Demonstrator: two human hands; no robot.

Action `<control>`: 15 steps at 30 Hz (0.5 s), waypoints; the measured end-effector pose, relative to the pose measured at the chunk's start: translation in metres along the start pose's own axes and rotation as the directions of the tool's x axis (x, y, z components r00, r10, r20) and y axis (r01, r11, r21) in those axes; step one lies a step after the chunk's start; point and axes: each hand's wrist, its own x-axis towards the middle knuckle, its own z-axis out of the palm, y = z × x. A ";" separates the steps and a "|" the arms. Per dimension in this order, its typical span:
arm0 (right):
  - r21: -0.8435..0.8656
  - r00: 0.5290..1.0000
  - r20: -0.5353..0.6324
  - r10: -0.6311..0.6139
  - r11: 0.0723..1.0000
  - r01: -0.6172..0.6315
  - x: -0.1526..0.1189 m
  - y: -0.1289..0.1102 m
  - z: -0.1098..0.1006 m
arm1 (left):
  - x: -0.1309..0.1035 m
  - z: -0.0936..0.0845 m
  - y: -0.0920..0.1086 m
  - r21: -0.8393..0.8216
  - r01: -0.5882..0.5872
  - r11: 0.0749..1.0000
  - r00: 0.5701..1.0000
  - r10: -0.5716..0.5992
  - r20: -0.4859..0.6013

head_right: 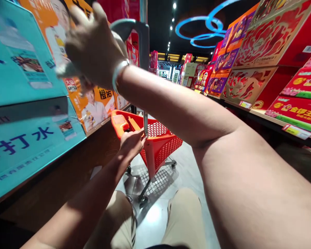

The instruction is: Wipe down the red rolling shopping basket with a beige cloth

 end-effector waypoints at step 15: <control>0.289 0.930 -0.320 -0.183 0.916 0.279 -0.083 0.051 0.042 | 0.006 -0.003 0.004 -0.035 0.029 0.999 0.997 -0.026 0.068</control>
